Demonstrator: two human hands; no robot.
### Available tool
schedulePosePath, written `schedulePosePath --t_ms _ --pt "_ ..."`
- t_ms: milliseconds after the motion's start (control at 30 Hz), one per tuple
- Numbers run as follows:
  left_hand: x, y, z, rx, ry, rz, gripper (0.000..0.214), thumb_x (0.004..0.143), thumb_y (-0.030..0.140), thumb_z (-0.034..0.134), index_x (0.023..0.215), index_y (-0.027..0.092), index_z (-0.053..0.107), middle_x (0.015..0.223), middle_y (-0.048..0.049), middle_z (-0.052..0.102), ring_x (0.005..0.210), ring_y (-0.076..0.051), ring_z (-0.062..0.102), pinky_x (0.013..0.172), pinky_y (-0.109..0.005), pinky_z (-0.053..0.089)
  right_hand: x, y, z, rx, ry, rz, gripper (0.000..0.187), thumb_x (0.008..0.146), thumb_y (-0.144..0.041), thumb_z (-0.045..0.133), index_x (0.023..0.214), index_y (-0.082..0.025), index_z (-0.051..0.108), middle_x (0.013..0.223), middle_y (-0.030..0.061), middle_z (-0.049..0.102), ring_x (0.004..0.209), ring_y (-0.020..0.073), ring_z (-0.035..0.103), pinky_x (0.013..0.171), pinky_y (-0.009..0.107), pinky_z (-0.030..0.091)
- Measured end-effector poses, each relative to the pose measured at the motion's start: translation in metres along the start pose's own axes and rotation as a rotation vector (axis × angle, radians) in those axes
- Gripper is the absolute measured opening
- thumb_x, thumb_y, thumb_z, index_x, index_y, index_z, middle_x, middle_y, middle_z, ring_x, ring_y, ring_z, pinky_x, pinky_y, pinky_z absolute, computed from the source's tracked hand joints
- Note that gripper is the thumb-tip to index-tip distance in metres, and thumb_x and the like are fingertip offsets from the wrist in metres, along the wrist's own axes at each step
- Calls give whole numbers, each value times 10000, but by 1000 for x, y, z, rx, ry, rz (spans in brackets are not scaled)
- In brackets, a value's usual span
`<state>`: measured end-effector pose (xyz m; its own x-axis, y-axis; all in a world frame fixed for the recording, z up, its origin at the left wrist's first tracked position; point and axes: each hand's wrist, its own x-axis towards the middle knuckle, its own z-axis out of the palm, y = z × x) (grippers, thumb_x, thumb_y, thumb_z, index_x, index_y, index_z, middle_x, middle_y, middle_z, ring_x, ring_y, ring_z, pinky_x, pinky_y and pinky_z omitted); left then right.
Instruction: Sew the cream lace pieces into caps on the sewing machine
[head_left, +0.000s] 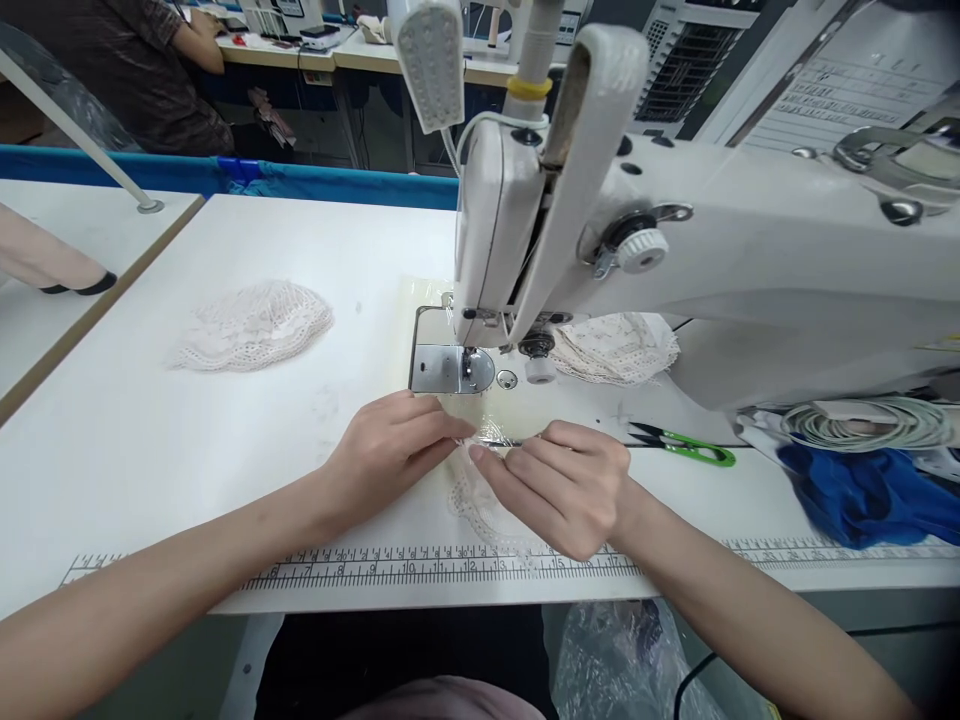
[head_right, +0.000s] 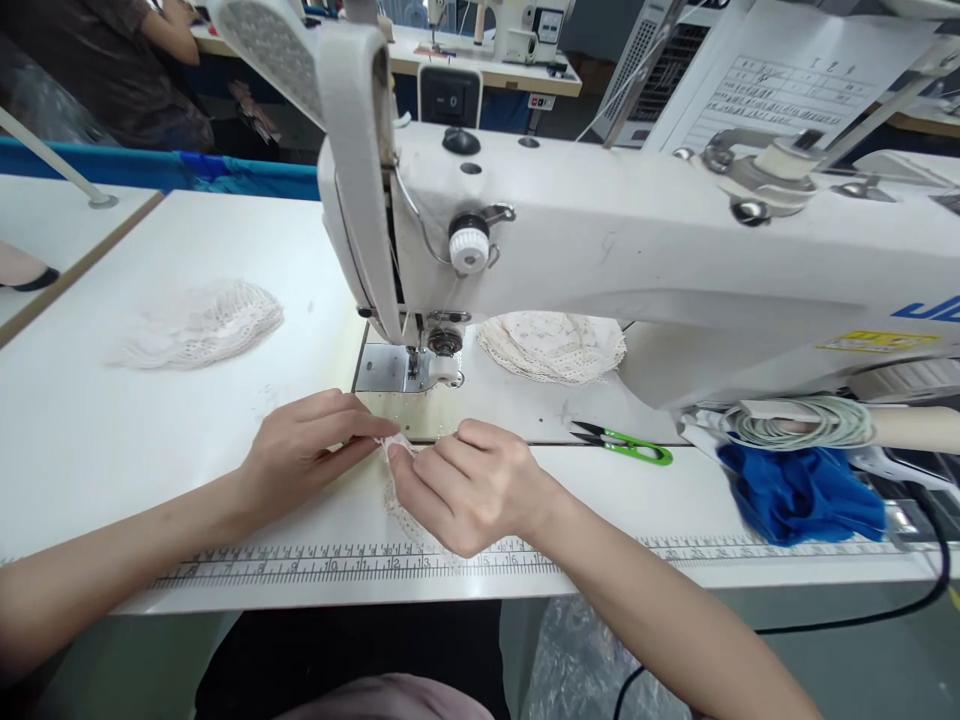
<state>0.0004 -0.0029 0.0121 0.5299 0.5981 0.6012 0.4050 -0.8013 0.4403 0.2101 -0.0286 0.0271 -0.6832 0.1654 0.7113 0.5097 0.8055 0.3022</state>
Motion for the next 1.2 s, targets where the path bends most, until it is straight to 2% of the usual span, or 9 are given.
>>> schedulePosePath --t_ms 100,200,233,300,500,700,933,1067,1200 --pt "6 8 -8 -378 -248 -348 102 880 164 620 806 186 686 659 33 659 560 -77 577 498 -171 438 9 2 -17 254 -168 235 127 883 -104 626 795 -139 711 554 -50 617 458 57 468 442 248 293" --pt "10 15 -14 -682 -590 -608 127 873 261 649 779 193 701 600 44 632 505 -78 542 459 -180 422 22 10 -33 648 -553 592 121 921 -243 623 851 -207 716 594 -65 641 463 52 489 474 218 319" --pt "11 16 -13 -676 -613 -629 136 874 278 648 781 195 703 599 44 627 511 -82 541 464 -188 421 25 14 -35 688 -665 683 131 916 -258 627 828 -218 716 543 -75 608 440 54 471 467 217 302" --pt "10 14 -6 -486 -516 -587 133 880 247 632 774 195 693 624 39 629 551 -95 550 501 -211 422 27 20 -29 652 -803 778 168 923 -252 594 816 -222 721 544 -62 607 459 69 490 487 223 291" --pt "1 -6 20 247 -192 -178 54 882 183 621 917 154 649 841 -23 683 730 -168 609 653 -323 433 6 25 20 303 -741 866 271 956 -283 481 912 -225 742 696 11 684 591 130 567 568 250 313" --pt "-8 -4 16 572 -127 216 144 922 107 570 1007 160 673 1130 -14 717 947 -180 630 740 -348 423 -11 26 33 112 -677 717 283 977 -303 457 1004 -234 731 787 32 701 650 134 576 574 258 323" --pt "-12 7 14 704 -185 227 199 964 240 540 1034 149 702 1254 -47 667 1052 -213 596 766 -365 414 -15 21 30 -234 -542 307 272 908 -77 480 1002 -203 702 946 6 736 557 75 499 492 277 228" --pt "-11 5 14 682 -196 250 197 960 219 538 946 157 724 1189 -33 697 1025 -207 598 802 -367 409 -16 22 32 -171 -528 365 295 892 -53 470 952 -216 709 917 -10 735 601 80 538 501 276 241" --pt "-10 5 13 694 -205 243 209 964 218 529 1041 141 707 1203 -62 691 1046 -215 600 812 -375 402 -16 22 31 -101 -520 432 283 887 -98 500 1000 -236 719 886 -19 732 550 72 504 484 268 244"
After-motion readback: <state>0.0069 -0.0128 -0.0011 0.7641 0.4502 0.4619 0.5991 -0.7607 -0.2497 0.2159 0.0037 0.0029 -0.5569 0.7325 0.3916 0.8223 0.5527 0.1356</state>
